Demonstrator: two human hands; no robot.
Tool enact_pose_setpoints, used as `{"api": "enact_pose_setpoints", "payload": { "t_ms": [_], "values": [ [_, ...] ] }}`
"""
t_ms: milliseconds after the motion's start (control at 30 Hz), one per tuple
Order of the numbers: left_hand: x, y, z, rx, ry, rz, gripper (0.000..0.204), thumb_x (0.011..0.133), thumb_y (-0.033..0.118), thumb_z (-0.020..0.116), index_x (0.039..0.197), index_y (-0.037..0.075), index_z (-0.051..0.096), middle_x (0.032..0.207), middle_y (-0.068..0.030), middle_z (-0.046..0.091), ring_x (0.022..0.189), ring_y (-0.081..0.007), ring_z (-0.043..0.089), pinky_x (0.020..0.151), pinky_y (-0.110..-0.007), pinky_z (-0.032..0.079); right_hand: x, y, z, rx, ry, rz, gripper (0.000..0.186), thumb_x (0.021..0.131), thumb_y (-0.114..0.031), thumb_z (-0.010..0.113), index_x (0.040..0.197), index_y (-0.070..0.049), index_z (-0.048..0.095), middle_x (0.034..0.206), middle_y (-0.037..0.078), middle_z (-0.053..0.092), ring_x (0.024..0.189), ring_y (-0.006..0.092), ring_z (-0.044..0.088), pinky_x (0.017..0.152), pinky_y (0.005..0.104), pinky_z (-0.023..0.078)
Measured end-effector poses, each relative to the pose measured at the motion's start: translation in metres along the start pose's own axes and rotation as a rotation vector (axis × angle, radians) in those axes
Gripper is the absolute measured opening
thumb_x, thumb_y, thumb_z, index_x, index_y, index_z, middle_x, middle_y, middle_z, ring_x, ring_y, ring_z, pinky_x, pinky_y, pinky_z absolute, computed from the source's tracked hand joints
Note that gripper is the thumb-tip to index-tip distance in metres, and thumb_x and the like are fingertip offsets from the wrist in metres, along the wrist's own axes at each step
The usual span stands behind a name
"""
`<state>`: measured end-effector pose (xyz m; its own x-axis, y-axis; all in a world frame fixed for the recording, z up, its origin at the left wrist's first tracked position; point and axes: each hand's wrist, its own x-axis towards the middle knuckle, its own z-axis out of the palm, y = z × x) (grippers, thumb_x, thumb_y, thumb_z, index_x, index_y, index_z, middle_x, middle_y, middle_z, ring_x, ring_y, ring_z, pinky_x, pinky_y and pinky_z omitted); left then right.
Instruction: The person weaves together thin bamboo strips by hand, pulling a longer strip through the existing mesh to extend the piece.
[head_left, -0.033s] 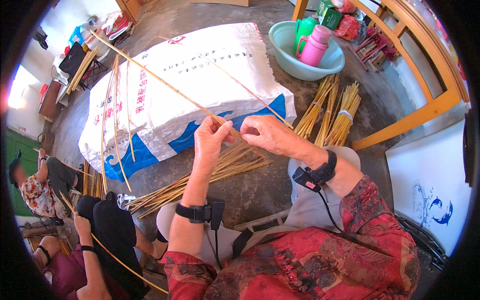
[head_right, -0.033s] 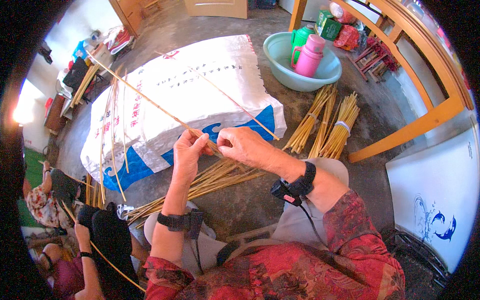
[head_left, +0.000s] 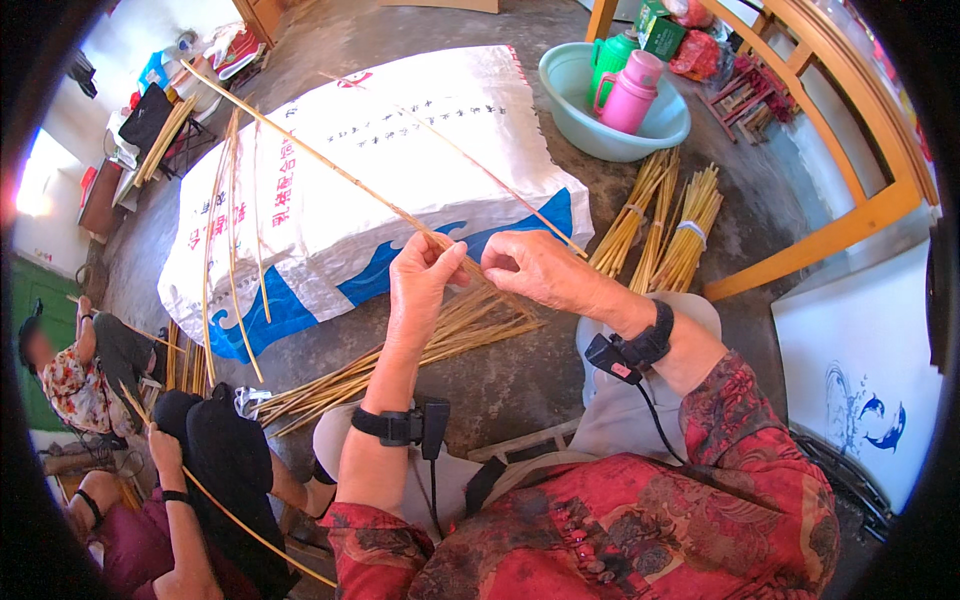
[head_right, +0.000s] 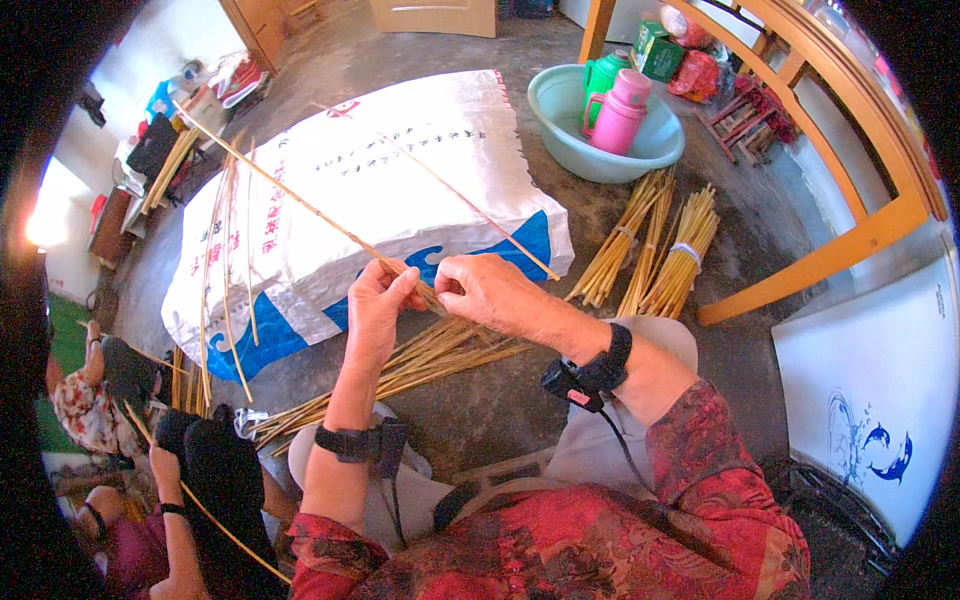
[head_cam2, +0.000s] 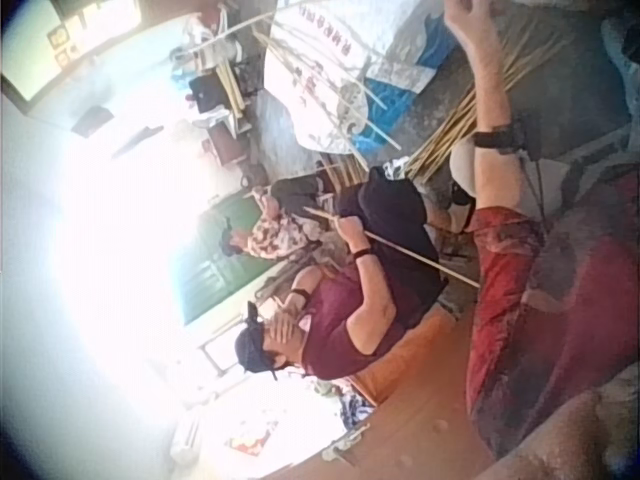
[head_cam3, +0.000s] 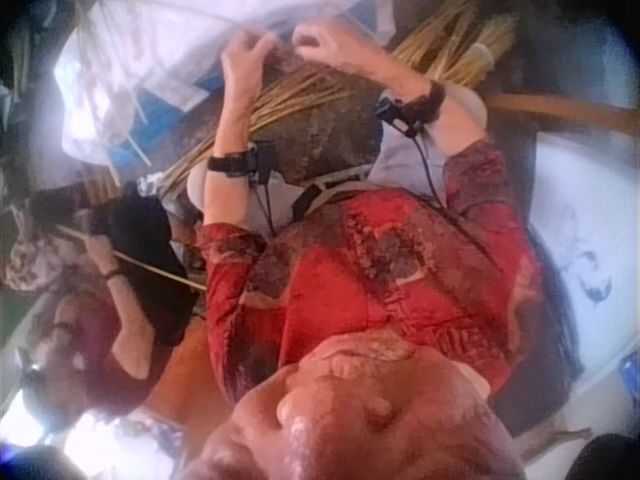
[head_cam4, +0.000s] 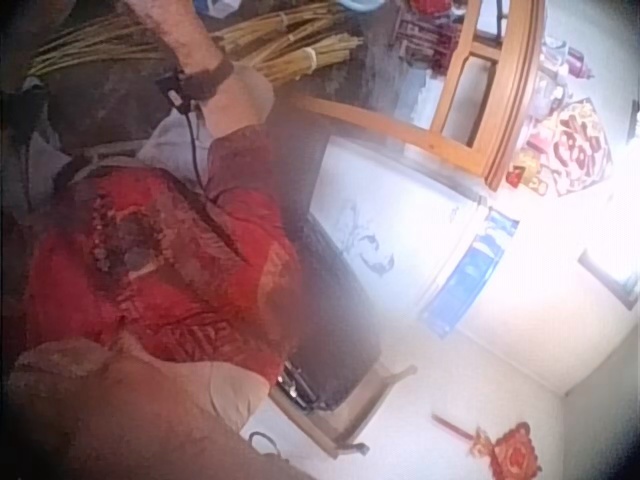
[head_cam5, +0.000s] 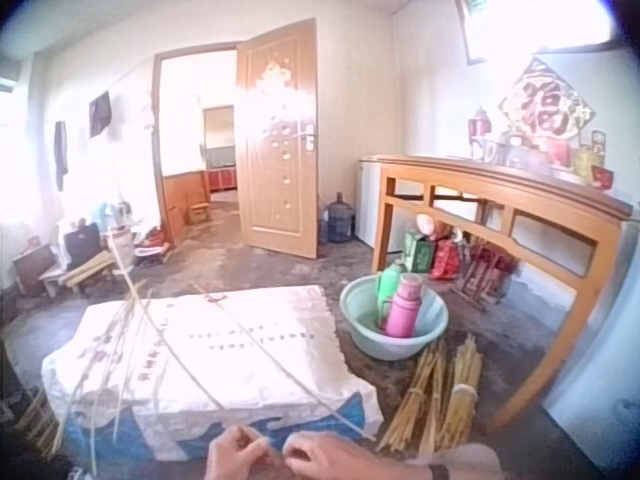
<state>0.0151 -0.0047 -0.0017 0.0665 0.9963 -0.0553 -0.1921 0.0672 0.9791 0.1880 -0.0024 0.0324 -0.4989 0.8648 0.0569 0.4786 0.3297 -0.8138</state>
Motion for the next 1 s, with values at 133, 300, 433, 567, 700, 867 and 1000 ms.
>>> {"api": "enact_pose_setpoints", "payload": {
  "t_ms": [133,300,433,567,700,867,1000],
  "values": [
    [0.001,-0.003,0.002,0.029,-0.011,0.021,0.011,0.080,0.010,0.059,0.083,0.003,0.051,0.067,-0.0027,0.056,0.056,-0.0094,0.053,0.052,-0.022,0.044,-0.001,0.003,0.002,-0.062,0.039,-0.027,0.013,0.073,-0.016,0.055,0.075,-0.003,0.054,0.070,0.014,0.058,0.066,0.0311,0.056,0.057,0.0377,0.043],
    [0.002,-0.006,0.003,0.093,-0.022,0.024,0.012,0.080,0.011,0.060,0.083,0.002,0.052,0.067,-0.0040,0.056,0.055,-0.0097,0.055,0.051,-0.022,0.046,-0.002,0.006,0.006,-0.227,0.072,-0.048,0.011,0.073,-0.012,0.055,0.075,-0.002,0.051,0.070,0.014,0.055,0.066,0.0300,0.055,0.059,0.0362,0.043],
    [-0.001,-0.006,0.008,0.088,0.004,0.017,0.013,0.078,0.010,0.062,0.077,0.000,0.053,0.063,-0.0045,0.057,0.053,-0.0086,0.055,0.047,-0.021,0.044,-0.005,0.010,0.008,-0.295,0.054,-0.091,0.010,0.073,-0.011,0.053,0.075,-0.002,0.051,0.072,0.015,0.055,0.069,0.0320,0.055,0.060,0.0380,0.043],
    [-0.001,-0.006,0.011,0.095,-0.029,0.022,0.014,0.079,0.010,0.061,0.078,0.000,0.052,0.064,-0.0047,0.058,0.053,-0.0085,0.055,0.047,-0.021,0.044,-0.006,0.011,0.006,-0.288,0.032,-0.056,0.009,0.072,-0.010,0.053,0.074,-0.003,0.050,0.072,0.015,0.055,0.069,0.0327,0.055,0.059,0.0391,0.042],
    [-0.003,-0.002,0.012,0.172,-0.061,-0.012,0.013,0.080,0.011,0.060,0.080,0.001,0.052,0.066,-0.0050,0.058,0.057,-0.0091,0.056,0.051,-0.021,0.046,-0.010,0.009,0.007,-0.304,0.034,-0.028,0.008,0.070,-0.009,0.054,0.074,-0.003,0.050,0.072,0.014,0.055,0.068,0.0326,0.055,0.058,0.0391,0.042],
    [0.002,-0.001,0.009,0.134,-0.020,0.002,0.012,0.081,0.010,0.058,0.082,0.001,0.051,0.068,-0.0057,0.058,0.057,-0.0111,0.056,0.052,-0.023,0.047,-0.015,0.015,0.000,-0.316,0.063,-0.003,0.007,0.070,-0.010,0.053,0.072,-0.004,0.051,0.071,0.014,0.057,0.068,0.0334,0.056,0.059,0.0413,0.043],
    [0.006,0.000,-0.005,-0.020,0.068,0.009,0.011,0.084,0.011,0.054,0.085,0.000,0.050,0.072,-0.0076,0.057,0.059,-0.0150,0.057,0.055,-0.026,0.050,-0.017,0.020,-0.014,-0.255,0.101,-0.035,0.008,0.069,-0.008,0.055,0.072,-0.003,0.050,0.066,0.013,0.054,0.061,0.0299,0.054,0.054,0.0360,0.042]
  ]
}}
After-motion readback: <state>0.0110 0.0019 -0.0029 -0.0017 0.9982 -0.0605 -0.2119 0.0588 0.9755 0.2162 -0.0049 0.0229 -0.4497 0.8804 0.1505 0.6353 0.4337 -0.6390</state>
